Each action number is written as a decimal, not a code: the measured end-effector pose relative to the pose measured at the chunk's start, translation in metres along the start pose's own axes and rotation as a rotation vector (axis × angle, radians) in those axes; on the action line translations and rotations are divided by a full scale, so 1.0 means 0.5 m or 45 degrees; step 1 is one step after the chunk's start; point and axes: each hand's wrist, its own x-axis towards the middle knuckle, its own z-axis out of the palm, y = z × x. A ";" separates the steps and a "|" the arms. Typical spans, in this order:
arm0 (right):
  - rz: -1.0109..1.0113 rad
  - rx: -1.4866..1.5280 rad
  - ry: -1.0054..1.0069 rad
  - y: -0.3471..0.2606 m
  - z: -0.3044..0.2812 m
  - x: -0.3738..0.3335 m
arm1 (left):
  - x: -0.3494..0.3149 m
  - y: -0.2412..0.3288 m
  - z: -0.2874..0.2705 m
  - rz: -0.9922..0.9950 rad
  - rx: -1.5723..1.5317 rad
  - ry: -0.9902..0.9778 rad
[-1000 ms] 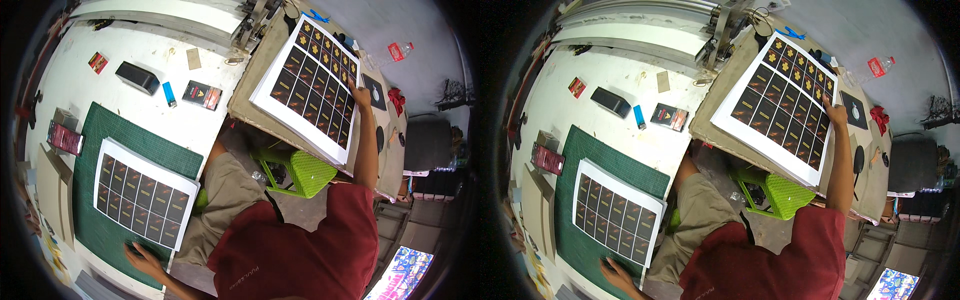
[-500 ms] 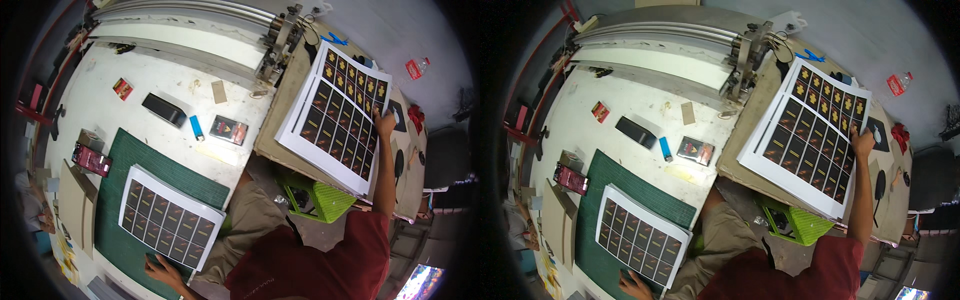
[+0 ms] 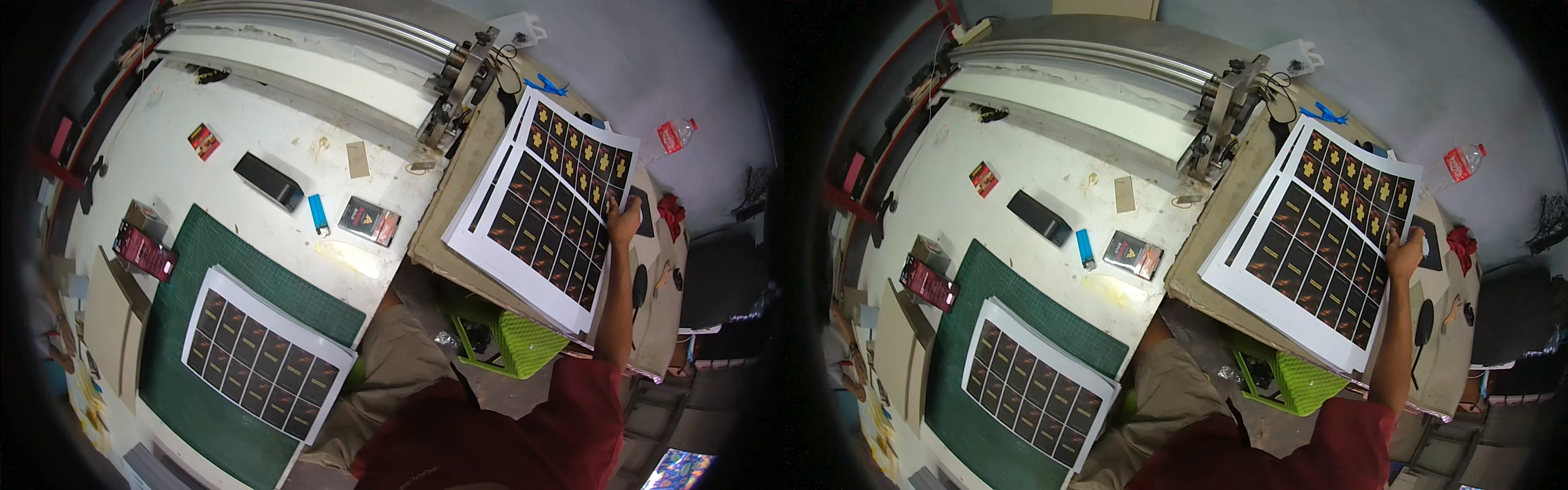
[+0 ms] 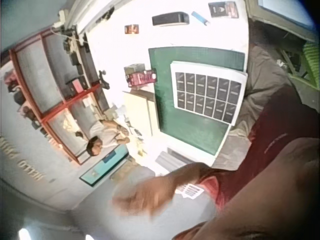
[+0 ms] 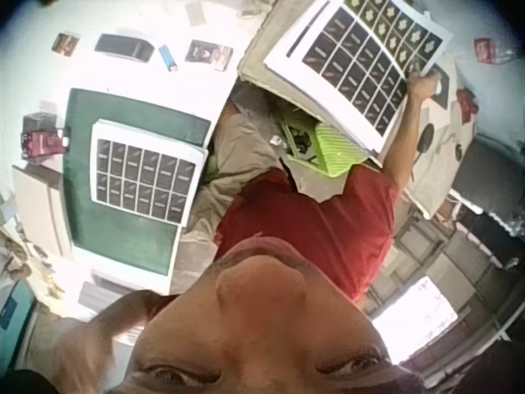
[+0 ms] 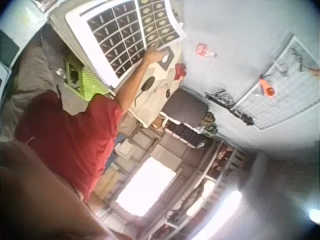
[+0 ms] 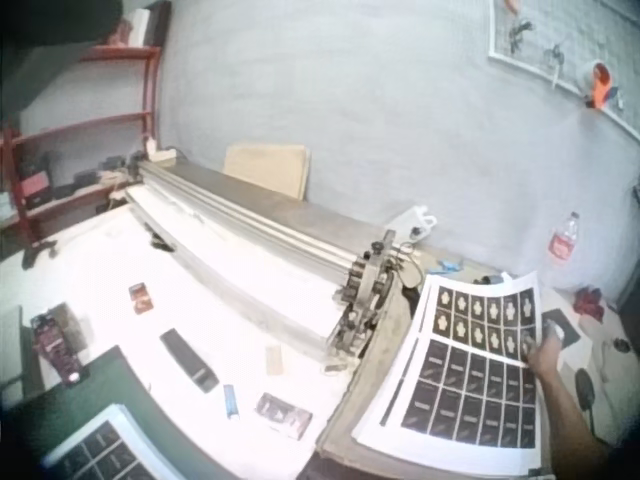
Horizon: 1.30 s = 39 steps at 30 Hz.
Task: The person retrieves printed sticker sheets from a blue crate and returns to a workbench. They repeatedly place a sticker sheet on a cutting mat, cover it with a plain sheet, and smooth the surface, then stack the finished unit. The process is repeated for multiple sheets.
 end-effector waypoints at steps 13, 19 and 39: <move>0.236 1.000 -0.044 0.067 -0.070 0.057 | 0.049 0.061 0.045 -0.159 -0.026 -0.021; 0.278 1.132 0.125 -0.002 -0.119 0.068 | 0.036 0.075 0.058 -0.181 -0.071 -0.003; 0.283 2.057 0.154 0.055 -0.151 0.431 | 0.095 0.222 0.166 -0.105 -0.303 0.192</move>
